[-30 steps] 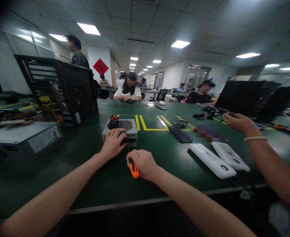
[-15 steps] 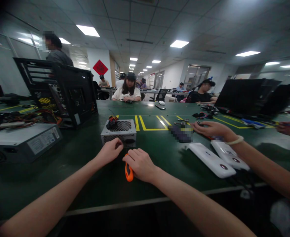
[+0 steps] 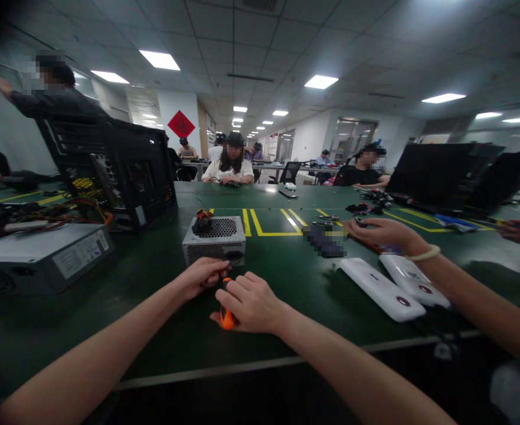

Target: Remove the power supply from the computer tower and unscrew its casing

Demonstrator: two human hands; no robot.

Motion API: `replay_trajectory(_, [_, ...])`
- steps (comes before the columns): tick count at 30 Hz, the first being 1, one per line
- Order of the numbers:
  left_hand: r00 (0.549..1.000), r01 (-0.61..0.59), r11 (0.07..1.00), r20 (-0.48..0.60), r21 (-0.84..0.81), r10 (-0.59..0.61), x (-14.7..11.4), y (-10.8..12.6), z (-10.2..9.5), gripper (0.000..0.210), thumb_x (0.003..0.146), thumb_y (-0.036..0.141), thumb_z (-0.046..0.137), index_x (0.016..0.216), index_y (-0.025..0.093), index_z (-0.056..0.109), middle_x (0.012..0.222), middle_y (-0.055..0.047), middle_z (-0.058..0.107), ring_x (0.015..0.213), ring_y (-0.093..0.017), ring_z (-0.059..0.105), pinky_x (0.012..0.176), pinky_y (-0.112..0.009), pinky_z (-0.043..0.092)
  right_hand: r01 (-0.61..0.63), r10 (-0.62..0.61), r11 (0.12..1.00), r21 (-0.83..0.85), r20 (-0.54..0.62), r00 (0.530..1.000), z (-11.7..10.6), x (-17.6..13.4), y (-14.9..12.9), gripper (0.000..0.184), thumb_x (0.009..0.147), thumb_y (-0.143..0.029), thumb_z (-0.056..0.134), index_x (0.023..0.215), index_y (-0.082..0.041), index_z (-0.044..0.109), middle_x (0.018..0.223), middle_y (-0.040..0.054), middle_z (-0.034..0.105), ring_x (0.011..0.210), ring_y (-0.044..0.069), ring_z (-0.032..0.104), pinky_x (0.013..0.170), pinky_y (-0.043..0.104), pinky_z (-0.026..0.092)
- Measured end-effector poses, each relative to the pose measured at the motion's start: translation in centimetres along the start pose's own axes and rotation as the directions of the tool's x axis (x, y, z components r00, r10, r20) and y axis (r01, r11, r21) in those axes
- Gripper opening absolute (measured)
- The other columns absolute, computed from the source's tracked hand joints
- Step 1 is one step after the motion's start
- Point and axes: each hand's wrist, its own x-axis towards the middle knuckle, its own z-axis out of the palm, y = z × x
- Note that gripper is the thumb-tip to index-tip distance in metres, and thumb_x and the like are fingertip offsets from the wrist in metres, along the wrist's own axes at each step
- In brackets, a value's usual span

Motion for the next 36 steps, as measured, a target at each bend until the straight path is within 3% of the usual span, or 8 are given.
replay_trajectory(6, [1.0,-0.011,1.0,-0.005,0.007,0.011,0.15,-0.05,-0.04,0.022,0.069,0.031,0.058,0.071,0.009,0.058,0.049,0.004,0.047,0.032,0.001,0.028,0.035,-0.016,0.01,0.066,-0.071,0.994,-0.083,-0.049,0.996,-0.53,-0.15,-0.17,0.011,0.079,-0.026,0.049,0.088,-0.02,0.054,0.066,0.0006,0.048,0.06,0.013,0.041,0.056,0.026,0.031])
replay_trajectory(16, [1.0,-0.001,0.998,-0.017,-0.065,0.0,0.12,0.07,0.41,0.019,0.071,0.026,0.053,0.072,0.008,0.057,0.052,0.003,0.05,0.032,0.001,0.029,0.034,-0.016,0.012,0.117,-0.136,0.98,-0.159,-0.114,0.984,-0.45,-0.18,-0.62,0.027,0.075,-0.021,0.052,0.1,-0.03,0.05,0.089,0.0042,0.052,0.077,0.015,0.047,0.067,0.027,0.042])
replay_trajectory(21, [1.0,0.017,0.999,0.014,-0.043,-0.016,0.18,-0.14,0.06,0.027,0.07,0.036,0.057,0.078,0.01,0.057,0.047,0.006,0.044,0.034,0.0,0.028,0.035,-0.015,0.009,0.119,-0.137,0.981,-0.152,-0.116,0.984,-0.37,-0.35,-0.33,0.016,0.078,-0.019,0.047,0.093,-0.022,0.051,0.094,0.0088,0.055,0.082,0.017,0.048,0.071,0.03,0.044])
replay_trajectory(25, [0.997,0.036,0.999,0.064,0.002,-0.037,-0.17,0.01,-0.05,0.035,0.068,0.046,0.06,0.064,0.013,0.05,0.042,0.008,0.038,0.032,0.0,0.024,0.035,-0.017,0.007,0.131,-0.144,0.984,-0.121,-0.104,0.984,-0.03,-0.58,-0.23,0.018,0.076,-0.019,0.053,0.093,-0.026,0.051,0.091,0.0065,0.055,0.081,0.016,0.048,0.069,0.03,0.045])
replay_trajectory(28, [0.994,0.032,0.999,0.1,0.004,-0.032,-0.32,0.16,0.03,0.032,0.07,0.041,0.06,0.06,0.013,0.049,0.038,0.009,0.035,0.031,0.0,0.022,0.035,-0.017,0.007,0.112,-0.129,0.984,-0.139,-0.124,0.984,0.0,-0.5,-0.34,0.017,0.076,-0.02,0.055,0.091,-0.027,0.052,0.086,0.0044,0.055,0.08,0.016,0.049,0.067,0.029,0.046])
replay_trajectory(33, [0.994,0.034,0.996,0.105,-0.081,-0.026,0.02,0.08,-0.01,0.022,0.077,0.031,0.053,0.071,0.01,0.056,0.041,0.007,0.038,0.031,0.0,0.021,0.035,-0.015,0.006,0.145,-0.163,0.982,-0.118,-0.16,0.974,-0.38,-0.04,-0.48,0.017,0.075,-0.013,0.053,0.091,-0.016,0.052,0.094,0.0093,0.053,0.091,0.019,0.05,0.074,0.031,0.049])
replay_trajectory(36, [0.992,0.038,0.988,0.122,-0.148,-0.02,0.17,0.1,-0.17,0.018,0.077,0.025,0.051,0.079,0.008,0.058,0.051,0.003,0.046,0.034,0.001,0.025,0.033,-0.013,0.01,0.052,-0.07,0.993,-0.109,-0.17,0.983,-0.06,-0.21,-0.36,0.021,0.073,-0.013,0.057,0.092,-0.02,0.053,0.1,0.0084,0.051,0.097,0.021,0.049,0.076,0.034,0.05])
